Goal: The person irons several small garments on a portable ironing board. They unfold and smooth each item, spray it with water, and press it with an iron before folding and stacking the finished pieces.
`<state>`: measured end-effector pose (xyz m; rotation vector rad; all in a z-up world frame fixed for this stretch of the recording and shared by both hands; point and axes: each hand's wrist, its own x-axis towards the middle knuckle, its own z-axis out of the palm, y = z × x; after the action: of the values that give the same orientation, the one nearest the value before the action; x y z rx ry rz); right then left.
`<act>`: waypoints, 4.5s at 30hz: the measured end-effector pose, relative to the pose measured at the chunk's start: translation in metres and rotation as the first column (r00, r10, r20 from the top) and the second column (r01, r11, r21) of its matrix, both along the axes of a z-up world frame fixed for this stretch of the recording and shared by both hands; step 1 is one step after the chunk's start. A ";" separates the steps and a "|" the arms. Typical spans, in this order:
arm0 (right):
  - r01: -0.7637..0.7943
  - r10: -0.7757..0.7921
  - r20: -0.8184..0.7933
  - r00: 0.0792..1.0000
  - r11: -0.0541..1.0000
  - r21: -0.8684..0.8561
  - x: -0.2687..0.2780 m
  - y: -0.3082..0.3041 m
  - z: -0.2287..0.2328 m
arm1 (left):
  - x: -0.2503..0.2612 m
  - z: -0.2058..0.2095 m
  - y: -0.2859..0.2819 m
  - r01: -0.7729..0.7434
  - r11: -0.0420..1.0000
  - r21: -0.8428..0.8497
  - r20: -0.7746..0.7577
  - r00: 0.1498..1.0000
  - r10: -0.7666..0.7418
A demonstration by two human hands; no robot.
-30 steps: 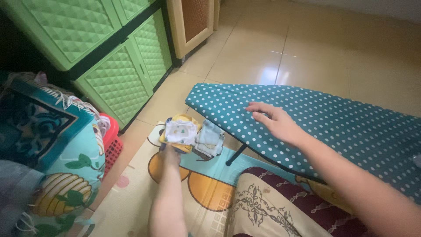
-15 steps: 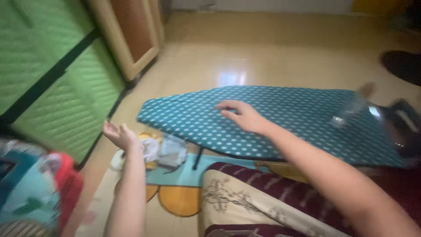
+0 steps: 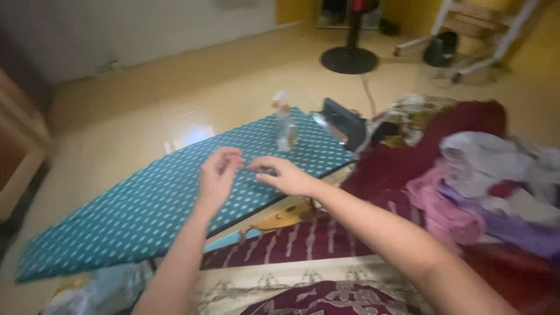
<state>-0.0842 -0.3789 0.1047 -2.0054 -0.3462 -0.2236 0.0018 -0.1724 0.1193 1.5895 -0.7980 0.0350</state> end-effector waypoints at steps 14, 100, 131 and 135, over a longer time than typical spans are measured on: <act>0.830 -0.662 0.503 0.555 0.478 -0.287 -0.206 -0.230 -0.029 | -0.141 -0.028 -0.281 0.608 0.766 0.206 -0.001 0.783 -0.621; 0.382 -0.124 0.582 0.804 0.857 -0.345 -0.063 0.043 0.067 | -0.083 0.009 -0.010 -0.087 0.709 -0.700 -0.547 0.704 -0.454; -0.016 0.148 0.412 0.899 0.952 -0.307 -0.007 0.023 0.092 | -0.008 0.097 0.104 -0.001 1.000 0.030 -0.603 0.798 0.019; -0.002 0.025 0.096 0.995 0.973 -0.229 0.001 0.071 0.107 | -0.034 0.112 0.067 -0.103 0.834 0.542 0.242 0.969 -0.038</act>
<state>-0.0833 -0.3078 0.2113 -2.2236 -0.4655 -0.2851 -0.0325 -0.1053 0.2310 2.1816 -1.0345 0.0257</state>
